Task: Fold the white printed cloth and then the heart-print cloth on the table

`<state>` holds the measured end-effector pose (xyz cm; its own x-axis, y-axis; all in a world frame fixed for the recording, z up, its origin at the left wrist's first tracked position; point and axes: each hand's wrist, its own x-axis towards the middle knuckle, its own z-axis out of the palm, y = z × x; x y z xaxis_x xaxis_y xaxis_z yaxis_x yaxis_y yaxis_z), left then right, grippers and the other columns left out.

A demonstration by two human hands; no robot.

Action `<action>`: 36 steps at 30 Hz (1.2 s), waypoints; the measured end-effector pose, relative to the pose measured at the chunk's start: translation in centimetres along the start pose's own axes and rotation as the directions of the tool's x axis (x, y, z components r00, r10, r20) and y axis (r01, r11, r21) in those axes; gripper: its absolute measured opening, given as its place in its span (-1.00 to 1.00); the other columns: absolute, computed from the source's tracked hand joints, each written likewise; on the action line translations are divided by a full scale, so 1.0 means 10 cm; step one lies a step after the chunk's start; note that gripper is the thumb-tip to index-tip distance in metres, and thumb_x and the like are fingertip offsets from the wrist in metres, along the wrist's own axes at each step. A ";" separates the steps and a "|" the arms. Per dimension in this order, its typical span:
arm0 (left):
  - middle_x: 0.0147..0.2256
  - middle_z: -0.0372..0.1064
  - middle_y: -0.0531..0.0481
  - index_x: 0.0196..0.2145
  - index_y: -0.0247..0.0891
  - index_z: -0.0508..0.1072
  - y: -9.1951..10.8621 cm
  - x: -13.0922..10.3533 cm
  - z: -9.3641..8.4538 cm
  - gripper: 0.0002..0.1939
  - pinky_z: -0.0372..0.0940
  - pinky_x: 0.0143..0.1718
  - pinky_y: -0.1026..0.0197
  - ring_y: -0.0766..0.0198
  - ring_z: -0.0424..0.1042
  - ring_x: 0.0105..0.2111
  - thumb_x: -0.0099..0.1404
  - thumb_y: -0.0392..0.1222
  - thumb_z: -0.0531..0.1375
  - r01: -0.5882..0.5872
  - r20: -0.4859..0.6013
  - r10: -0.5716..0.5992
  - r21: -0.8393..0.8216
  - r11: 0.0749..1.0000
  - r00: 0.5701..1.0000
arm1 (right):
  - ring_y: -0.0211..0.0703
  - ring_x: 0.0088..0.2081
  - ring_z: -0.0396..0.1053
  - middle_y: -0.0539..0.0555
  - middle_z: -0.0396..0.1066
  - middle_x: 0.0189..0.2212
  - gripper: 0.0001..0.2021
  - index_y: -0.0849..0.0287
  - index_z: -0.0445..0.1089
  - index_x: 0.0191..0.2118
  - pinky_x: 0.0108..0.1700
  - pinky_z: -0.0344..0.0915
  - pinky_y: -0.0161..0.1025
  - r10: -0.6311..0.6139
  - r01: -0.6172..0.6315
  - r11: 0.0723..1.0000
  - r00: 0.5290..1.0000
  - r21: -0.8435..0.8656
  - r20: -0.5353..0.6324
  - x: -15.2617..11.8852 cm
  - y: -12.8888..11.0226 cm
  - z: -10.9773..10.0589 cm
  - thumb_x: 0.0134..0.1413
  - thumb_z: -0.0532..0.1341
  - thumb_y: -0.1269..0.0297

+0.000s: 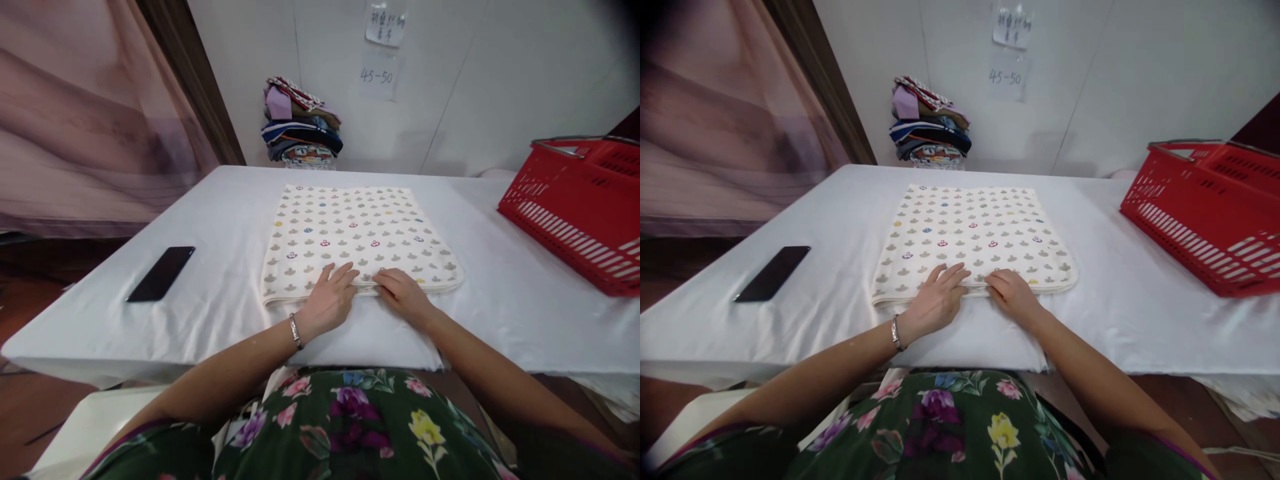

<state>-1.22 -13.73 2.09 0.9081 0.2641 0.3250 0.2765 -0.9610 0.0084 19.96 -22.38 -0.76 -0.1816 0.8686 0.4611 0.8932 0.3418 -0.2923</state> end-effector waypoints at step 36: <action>-0.29 0.27 -0.03 -0.37 -0.28 0.35 -0.10 -0.19 -0.05 -0.75 0.11 -0.10 0.11 0.24 0.22 -0.22 0.36 -0.24 -0.07 0.032 0.010 -0.034 0.118 0.992 0.999 | -0.03 -0.17 0.25 0.23 0.33 -0.16 -0.66 0.24 0.25 0.06 -0.21 0.19 -0.15 -0.190 0.217 0.908 0.976 -0.359 0.110 0.08 -0.10 0.10 0.16 0.02 0.43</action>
<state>-3.43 -13.34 1.95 0.9014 0.2974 0.3149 0.3410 -0.9355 -0.0927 18.48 -21.68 -0.94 -0.3916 0.8220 0.4134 0.9192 0.3700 0.1351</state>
